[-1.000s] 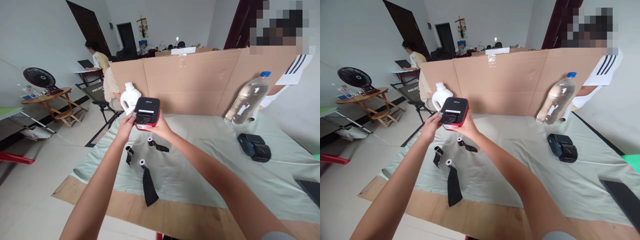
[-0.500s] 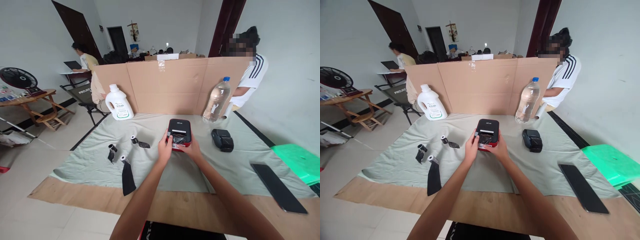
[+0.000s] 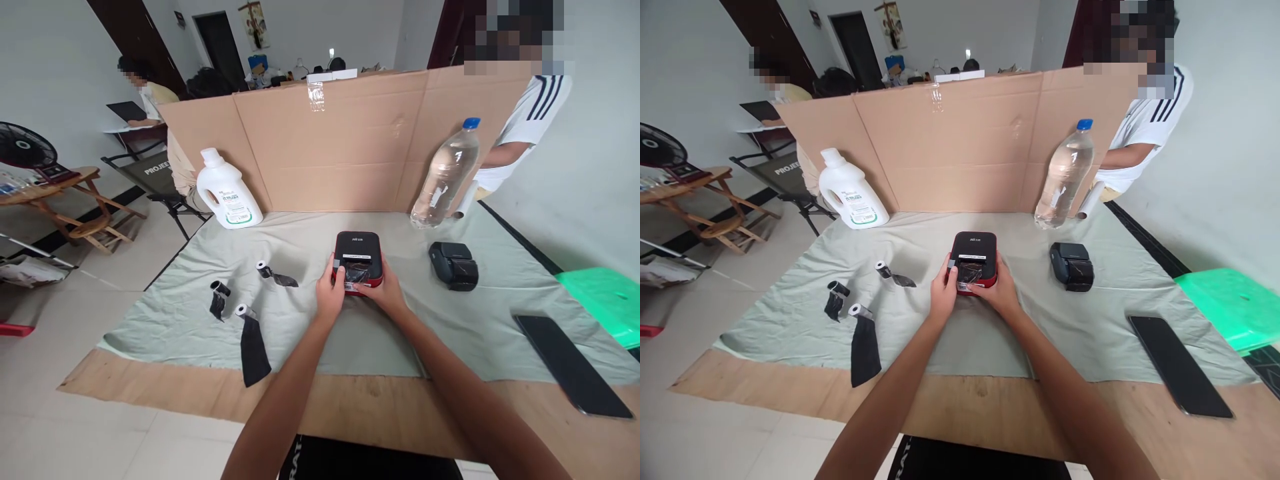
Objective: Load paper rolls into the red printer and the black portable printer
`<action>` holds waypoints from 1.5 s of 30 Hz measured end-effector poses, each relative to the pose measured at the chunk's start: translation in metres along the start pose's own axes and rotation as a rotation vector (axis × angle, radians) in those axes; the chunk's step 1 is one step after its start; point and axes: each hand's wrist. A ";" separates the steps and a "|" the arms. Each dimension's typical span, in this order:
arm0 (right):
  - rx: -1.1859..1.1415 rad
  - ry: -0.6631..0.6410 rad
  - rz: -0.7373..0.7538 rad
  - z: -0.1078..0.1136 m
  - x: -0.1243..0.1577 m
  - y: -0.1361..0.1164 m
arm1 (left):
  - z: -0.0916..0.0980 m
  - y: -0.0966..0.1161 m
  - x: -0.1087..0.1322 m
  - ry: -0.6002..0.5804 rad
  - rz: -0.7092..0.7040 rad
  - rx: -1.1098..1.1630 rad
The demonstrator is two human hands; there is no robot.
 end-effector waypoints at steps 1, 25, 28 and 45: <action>0.002 -0.006 -0.002 0.000 0.000 0.000 | 0.000 -0.001 0.001 0.000 0.001 -0.002; 0.212 -0.060 0.225 0.018 0.002 0.009 | 0.017 -0.010 -0.011 0.087 -0.401 -0.351; 0.185 -0.059 0.208 0.021 -0.007 0.009 | 0.015 -0.011 -0.008 0.068 -0.417 -0.288; 0.433 -0.693 -0.050 -0.014 -0.129 -0.015 | 0.015 -0.019 0.004 0.060 -0.513 -0.291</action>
Point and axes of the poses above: each hand's wrist, its own x-axis away from the middle knuckle, its own z-axis out of the back of the hand, y = z × x, and after that the axes turned 13 degrees about z, right-handed
